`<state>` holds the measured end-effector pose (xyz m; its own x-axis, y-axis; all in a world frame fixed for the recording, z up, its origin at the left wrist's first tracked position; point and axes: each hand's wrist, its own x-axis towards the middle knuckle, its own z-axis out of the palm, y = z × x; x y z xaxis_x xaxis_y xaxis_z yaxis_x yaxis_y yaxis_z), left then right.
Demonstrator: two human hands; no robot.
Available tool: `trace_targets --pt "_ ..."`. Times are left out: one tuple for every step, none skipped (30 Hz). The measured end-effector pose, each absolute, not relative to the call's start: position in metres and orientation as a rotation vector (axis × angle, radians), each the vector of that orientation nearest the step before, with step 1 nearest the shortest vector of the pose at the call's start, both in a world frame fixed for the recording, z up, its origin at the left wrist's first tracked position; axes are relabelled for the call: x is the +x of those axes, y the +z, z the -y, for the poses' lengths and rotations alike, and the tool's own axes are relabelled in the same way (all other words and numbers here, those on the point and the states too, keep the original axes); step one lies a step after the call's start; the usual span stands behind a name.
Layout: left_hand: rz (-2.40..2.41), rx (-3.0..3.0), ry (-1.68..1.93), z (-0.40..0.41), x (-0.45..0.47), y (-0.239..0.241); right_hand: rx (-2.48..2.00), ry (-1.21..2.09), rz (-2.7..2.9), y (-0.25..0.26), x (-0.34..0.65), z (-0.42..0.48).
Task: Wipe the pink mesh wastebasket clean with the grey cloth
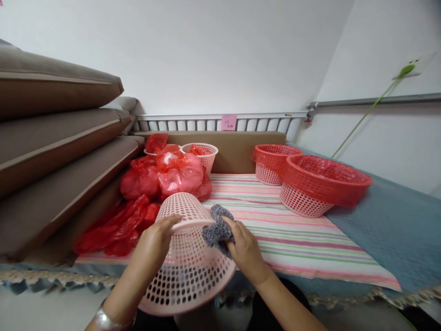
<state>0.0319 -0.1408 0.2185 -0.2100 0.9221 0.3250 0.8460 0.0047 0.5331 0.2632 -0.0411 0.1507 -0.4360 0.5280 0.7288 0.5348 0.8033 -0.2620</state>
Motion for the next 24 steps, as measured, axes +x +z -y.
trace_targets --pt "-2.105 1.854 1.033 0.146 0.032 0.227 -0.775 -0.013 2.118 0.169 0.267 0.046" --pt "-2.068 1.805 1.061 0.151 0.033 0.236 -0.761 -0.004 2.132 0.189 0.27 0.052" --pt "-2.03 1.76 1.082 0.155 0.033 0.246 -0.739 0.007 2.163 0.211 0.273 0.057" --pt "-1.978 1.735 1.09 0.158 0.032 0.255 -0.731 0.02 2.193 0.232 0.274 0.061" --pt "-1.964 1.715 1.089 0.16 0.032 0.264 -0.731 0.019 2.213 0.25 0.275 0.064" --pt "-1.971 1.718 1.072 0.16 0.033 0.271 -0.741 0.04 2.253 0.264 0.273 0.065" --pt "-1.997 1.74 1.048 0.157 0.033 0.276 -0.754 0.06 2.291 0.274 0.27 0.064" --pt "-2.039 1.782 1.017 0.153 0.034 0.279 -0.775 0.077 2.326 0.278 0.266 0.062" --pt "-2.089 1.843 0.982 0.147 0.036 0.28 -0.804 0.086 2.351 0.279 0.26 0.058" --pt "-2.151 1.91 0.942 0.14 0.037 0.28 -0.84 0.081 2.36 0.276 0.254 0.053" --pt "-2.237 1.976 0.888 0.132 0.039 0.278 -0.88 0.062 2.355 0.272 0.248 0.047" --pt "-2.341 2.02 0.824 0.124 0.039 0.277 -0.916 0.036 2.339 0.267 0.243 0.042" --pt "-2.44 2.04 0.755 0.117 0.039 0.275 -0.946 0.012 2.32 0.263 0.238 0.037" --pt "-2.517 2.044 0.698 0.111 0.038 0.273 -0.965 -0.006 2.306 0.259 0.235 0.034" --pt "-2.562 2.036 0.656 0.106 0.036 0.271 -0.975 -0.017 2.298 0.257 0.233 0.031" --pt "-2.577 2.027 0.632 0.103 0.033 0.27 -0.981 -0.022 2.294 0.255 0.232 0.029" --pt "-2.575 2.02 0.624 0.101 0.03 0.269 -0.987 -0.023 2.289 0.254 0.233 0.028" --pt "-2.572 2.011 0.619 0.101 0.026 0.268 -0.993 -0.018 2.279 0.253 0.234 0.028" --pt "-2.577 1.999 0.613 0.101 0.023 0.267 -1.0 -0.007 2.267 0.251 0.236 0.029" --pt "-2.587 1.984 0.606 0.103 0.02 0.266 -1.009 0.007 2.248 0.248 0.238 0.03" --pt "-2.598 1.968 0.604 0.105 0.017 0.265 -1.02 0.021 2.223 0.244 0.242 0.032" --pt "-2.609 1.952 0.604 0.107 0.015 0.264 -1.026 0.032 2.195 0.238 0.246 0.034" --pt "-2.619 1.938 0.604 0.109 0.014 0.263 -1.026 0.036 2.166 0.231 0.25 0.037" --pt "-2.625 1.926 0.603 0.111 0.013 0.262 -1.025 0.034 2.137 0.223 0.254 0.041"
